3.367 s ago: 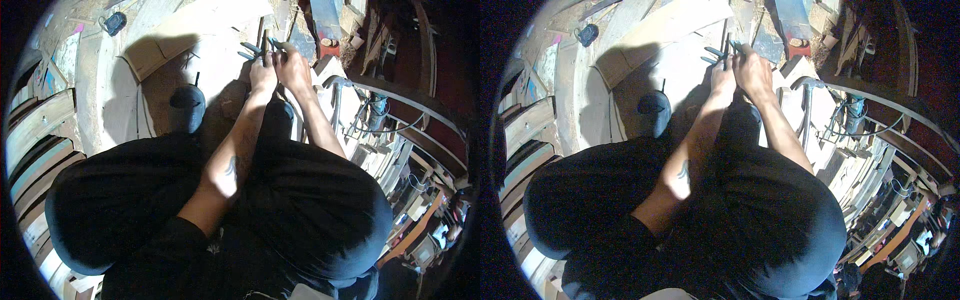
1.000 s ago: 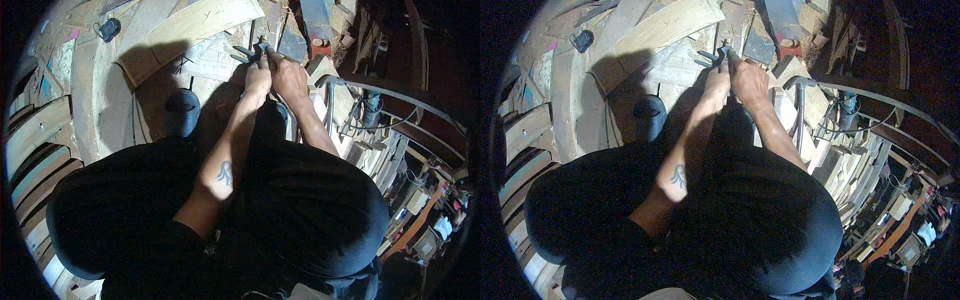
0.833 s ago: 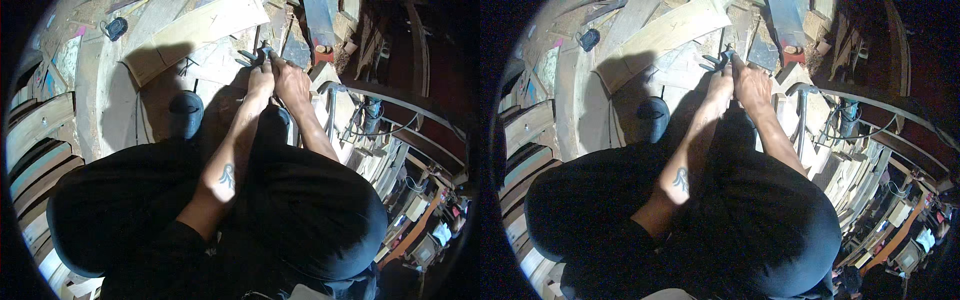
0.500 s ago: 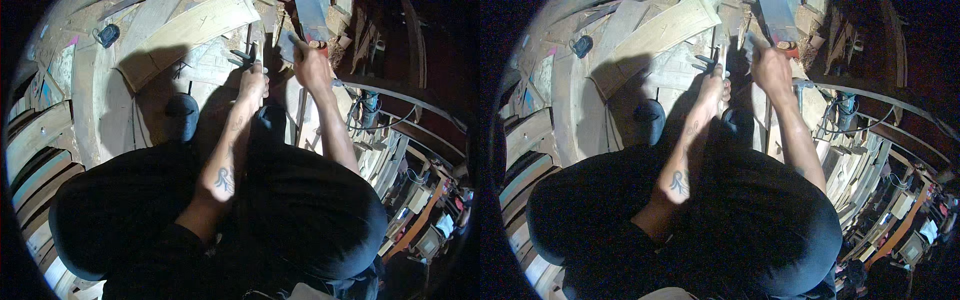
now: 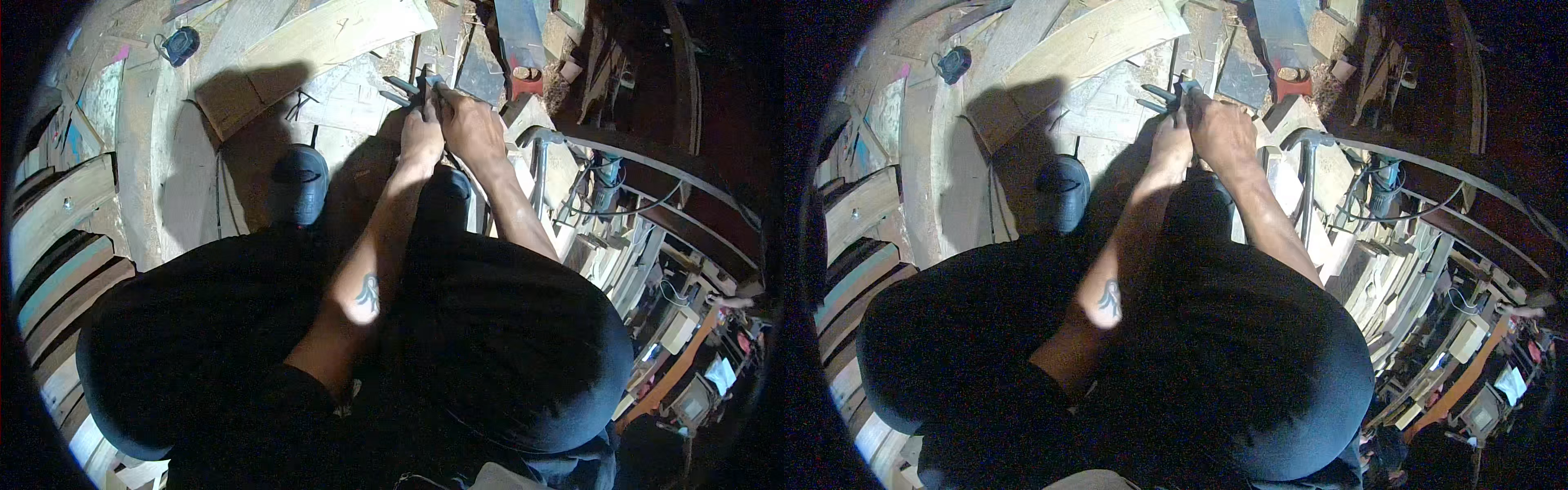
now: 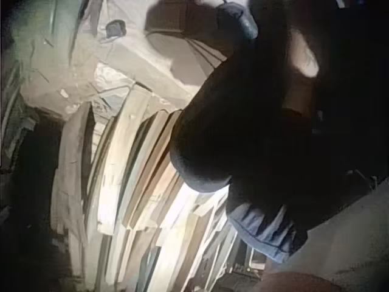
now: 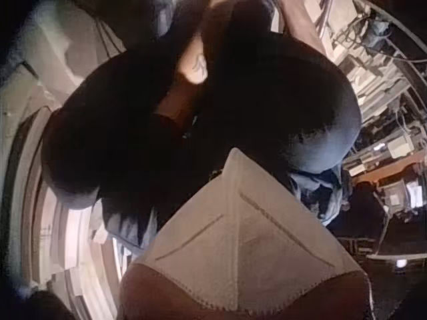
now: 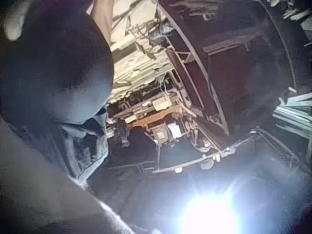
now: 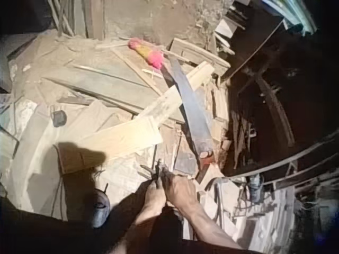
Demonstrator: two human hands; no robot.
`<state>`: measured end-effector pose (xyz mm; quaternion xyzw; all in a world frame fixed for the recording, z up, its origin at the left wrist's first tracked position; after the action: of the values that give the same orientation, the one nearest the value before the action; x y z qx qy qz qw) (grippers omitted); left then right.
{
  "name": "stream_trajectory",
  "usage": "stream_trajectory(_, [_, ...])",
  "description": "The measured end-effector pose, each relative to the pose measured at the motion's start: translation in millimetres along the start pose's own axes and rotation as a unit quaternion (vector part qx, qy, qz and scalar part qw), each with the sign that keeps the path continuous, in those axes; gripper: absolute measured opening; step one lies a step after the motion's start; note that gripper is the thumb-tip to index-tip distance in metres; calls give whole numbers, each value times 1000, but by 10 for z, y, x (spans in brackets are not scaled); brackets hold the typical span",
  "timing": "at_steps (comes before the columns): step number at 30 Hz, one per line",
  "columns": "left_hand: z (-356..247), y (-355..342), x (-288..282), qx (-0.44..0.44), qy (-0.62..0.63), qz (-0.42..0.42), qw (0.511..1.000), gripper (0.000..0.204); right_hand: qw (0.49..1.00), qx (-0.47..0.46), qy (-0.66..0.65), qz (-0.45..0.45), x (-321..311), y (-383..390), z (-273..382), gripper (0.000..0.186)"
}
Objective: The person is using a small hand plane to shave wood and then a hand saw to cut a small piece of wood in a workshop.
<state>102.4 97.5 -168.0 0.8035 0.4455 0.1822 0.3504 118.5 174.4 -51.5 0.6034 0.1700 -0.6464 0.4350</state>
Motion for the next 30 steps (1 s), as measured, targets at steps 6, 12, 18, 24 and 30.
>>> stream_trajectory(6, [-384, 220, -56, -48, 47, 30, 997, 62, 998, 12, -57, -39, 26, -106, -118, 34])
stream_trajectory(12, [135, 65, 2, -39, 10, 5, 999, 57, 981, 76, -145, -99, -1, -409, -345, 35])
stream_trajectory(18, [-127, 194, -219, -71, 199, 37, 977, 46, 984, 88, -147, 46, -196, -97, -233, 33])
stream_trajectory(24, [-211, 155, -417, -22, 92, -32, 995, 57, 987, 21, -151, 52, 7, 57, 138, 34])
stream_trajectory(30, [-85, -15, -106, -31, 87, 16, 996, 61, 996, -12, -88, 10, -57, 44, -29, 37])
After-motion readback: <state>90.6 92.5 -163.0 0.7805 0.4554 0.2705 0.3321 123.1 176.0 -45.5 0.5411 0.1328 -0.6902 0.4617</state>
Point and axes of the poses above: each hand's wrist, its own y-axis away from the middle knuckle, its own x-axis out of the palm, z = x × y, the point moved 4 cm from there along -y, towards the middle knuckle, and after that the axes turned 1 degree about -z, right-handed, at the moved point
